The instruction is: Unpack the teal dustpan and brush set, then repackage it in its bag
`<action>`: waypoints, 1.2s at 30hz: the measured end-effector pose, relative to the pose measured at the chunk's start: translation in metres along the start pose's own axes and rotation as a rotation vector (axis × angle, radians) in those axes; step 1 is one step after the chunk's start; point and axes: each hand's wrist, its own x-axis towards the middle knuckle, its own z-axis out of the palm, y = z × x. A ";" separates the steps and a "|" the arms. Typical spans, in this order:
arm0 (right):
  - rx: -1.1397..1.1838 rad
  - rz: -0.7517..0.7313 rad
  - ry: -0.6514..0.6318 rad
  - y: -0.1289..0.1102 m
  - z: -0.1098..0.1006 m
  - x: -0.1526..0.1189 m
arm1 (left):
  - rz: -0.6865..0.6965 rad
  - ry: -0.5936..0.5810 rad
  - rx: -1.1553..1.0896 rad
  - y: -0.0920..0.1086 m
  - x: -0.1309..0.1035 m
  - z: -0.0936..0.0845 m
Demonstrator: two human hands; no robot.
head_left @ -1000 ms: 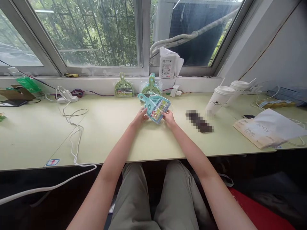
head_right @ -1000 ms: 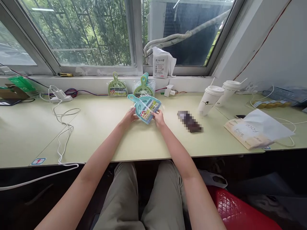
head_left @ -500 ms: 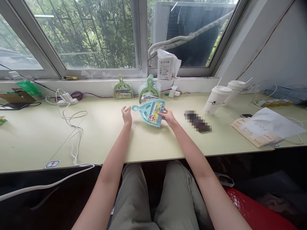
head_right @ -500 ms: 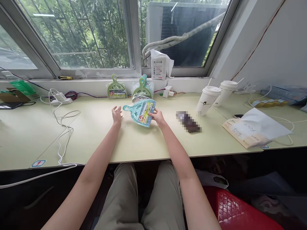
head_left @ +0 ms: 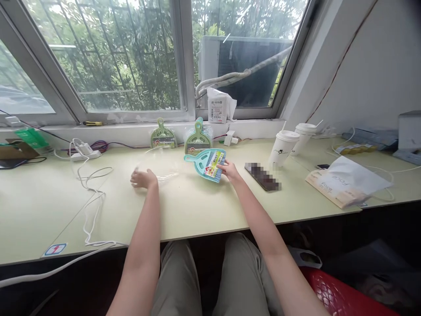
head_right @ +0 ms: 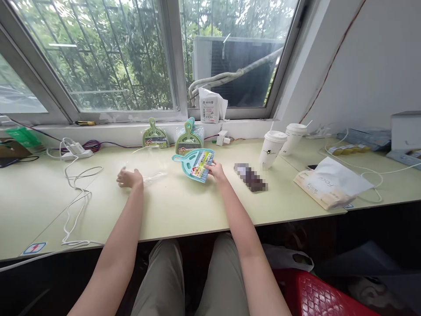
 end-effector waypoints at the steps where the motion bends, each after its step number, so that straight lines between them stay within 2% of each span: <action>1: 0.038 0.001 0.067 0.000 -0.001 0.002 | -0.004 0.030 0.025 -0.001 0.001 -0.004; 3: 0.090 0.009 0.143 0.002 -0.001 0.003 | 0.034 0.055 0.028 0.000 -0.003 -0.009; 5: 0.118 0.007 0.143 0.005 0.002 0.002 | 0.118 0.086 -0.023 0.006 -0.013 -0.009; 7: 0.132 -0.005 0.112 0.008 0.008 -0.002 | 0.221 0.014 -0.145 0.016 -0.027 -0.003; 8: 0.137 -0.013 0.090 0.009 0.012 -0.004 | 0.243 -0.106 -0.229 0.021 -0.036 0.003; 9: 0.142 -0.021 0.064 0.010 0.017 -0.006 | 0.239 -0.277 -0.319 0.026 -0.045 0.009; 12: 0.135 -0.038 -0.028 0.014 0.029 -0.013 | 0.059 -0.949 -0.553 0.032 -0.071 0.031; 13: 0.117 -0.039 -0.059 0.015 0.032 -0.015 | 0.031 -1.065 -0.583 0.031 -0.078 0.038; 14: 0.090 -0.032 -0.088 0.015 0.035 -0.015 | 0.001 -1.114 -0.592 0.028 -0.082 0.044; 16: 0.001 0.027 -0.136 0.016 0.036 -0.015 | -0.038 -1.073 -0.572 0.022 -0.084 0.051; 19: -0.182 0.205 -0.177 0.015 0.031 -0.011 | -0.065 -0.900 -0.551 0.015 -0.073 0.054; 21: -0.246 0.258 -0.146 0.012 0.022 -0.006 | -0.064 -0.810 -0.559 0.012 -0.062 0.053; 22: -0.229 0.233 -0.090 0.009 0.017 -0.003 | -0.070 -0.788 -0.557 0.011 -0.058 0.053; 26: 0.018 -0.025 0.214 -0.002 -0.009 0.009 | -0.054 -0.834 -0.555 0.011 -0.055 0.053; 28: 0.005 -0.075 0.235 -0.005 -0.016 0.012 | -0.005 -0.899 -0.570 0.013 -0.062 0.054; 31: -0.350 -0.167 0.177 -0.002 -0.008 0.006 | 0.047 -1.011 -0.571 0.018 -0.080 0.054; 34: -0.829 -0.472 0.077 0.009 0.020 -0.011 | 0.128 -1.085 -0.584 0.023 -0.100 0.051; 36: -1.064 -0.650 0.024 0.016 0.039 -0.024 | 0.213 -1.076 -0.592 0.025 -0.110 0.049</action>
